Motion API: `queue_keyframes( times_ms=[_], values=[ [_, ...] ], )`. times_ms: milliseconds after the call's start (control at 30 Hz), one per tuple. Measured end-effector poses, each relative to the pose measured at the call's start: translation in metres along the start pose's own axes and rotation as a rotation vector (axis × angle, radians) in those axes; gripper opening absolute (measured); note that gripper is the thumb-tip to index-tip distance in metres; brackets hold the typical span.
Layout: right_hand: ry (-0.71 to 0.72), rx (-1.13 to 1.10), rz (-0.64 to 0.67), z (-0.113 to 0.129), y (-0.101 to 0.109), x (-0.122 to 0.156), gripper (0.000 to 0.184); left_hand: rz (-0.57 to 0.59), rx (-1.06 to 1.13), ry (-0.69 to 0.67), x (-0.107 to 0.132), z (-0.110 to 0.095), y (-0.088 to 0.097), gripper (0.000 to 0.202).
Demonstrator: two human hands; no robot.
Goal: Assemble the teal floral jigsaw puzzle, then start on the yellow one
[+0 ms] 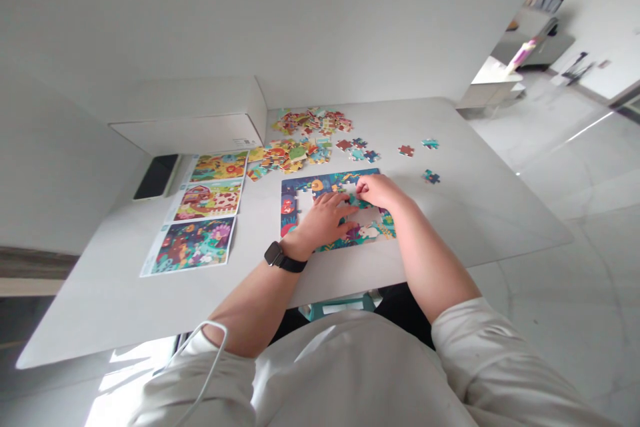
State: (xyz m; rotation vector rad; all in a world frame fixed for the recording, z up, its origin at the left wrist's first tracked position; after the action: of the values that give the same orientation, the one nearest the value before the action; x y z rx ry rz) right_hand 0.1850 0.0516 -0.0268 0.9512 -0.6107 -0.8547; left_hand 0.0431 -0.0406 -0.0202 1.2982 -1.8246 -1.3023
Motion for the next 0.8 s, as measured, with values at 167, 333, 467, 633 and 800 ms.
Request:
queue_keyframes(
  times_ms=[167, 333, 467, 633, 800],
  values=[
    [-0.004, 0.007, 0.005, 0.0036, 0.0029, 0.0008, 0.016, 0.011, -0.008, 0.001, 0.0004, -0.0013, 0.0001, 0.040],
    [-0.006, -0.003, 0.014, 0.0071, 0.0029, 0.0014, 0.012, 0.012, 0.005, 0.004, -0.0005, -0.0005, 0.0000, 0.038],
    [-0.006, 0.025, 0.021, 0.0081, 0.0023, 0.0008, 0.014, 0.013, 0.015, 0.007, -0.0015, -0.0003, -0.0005, 0.036],
    [0.004, -0.017, 0.072, 0.0074, -0.0022, 0.0020, 0.022, 0.009, 0.018, 0.002, -0.0021, 0.0019, -0.0009, 0.035],
    [0.022, 0.004, 0.062, 0.0086, 0.0001, 0.0017, 0.024, -0.005, 0.001, -0.013, -0.0033, 0.0057, -0.0031, 0.034]
  ],
)
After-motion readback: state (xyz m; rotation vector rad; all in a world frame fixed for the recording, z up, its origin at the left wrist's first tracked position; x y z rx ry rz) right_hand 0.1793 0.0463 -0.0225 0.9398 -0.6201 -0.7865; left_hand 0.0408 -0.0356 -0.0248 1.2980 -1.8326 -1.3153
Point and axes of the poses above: each hand's wrist, its own x-axis away from the middle knuckle, its own y-axis out of the back of the hand, z = x × y, the point moved 8 cm from there along -x, towards the middle knuckle, and after that the axes turned 15 degrees about y, right-handed, at the moved point
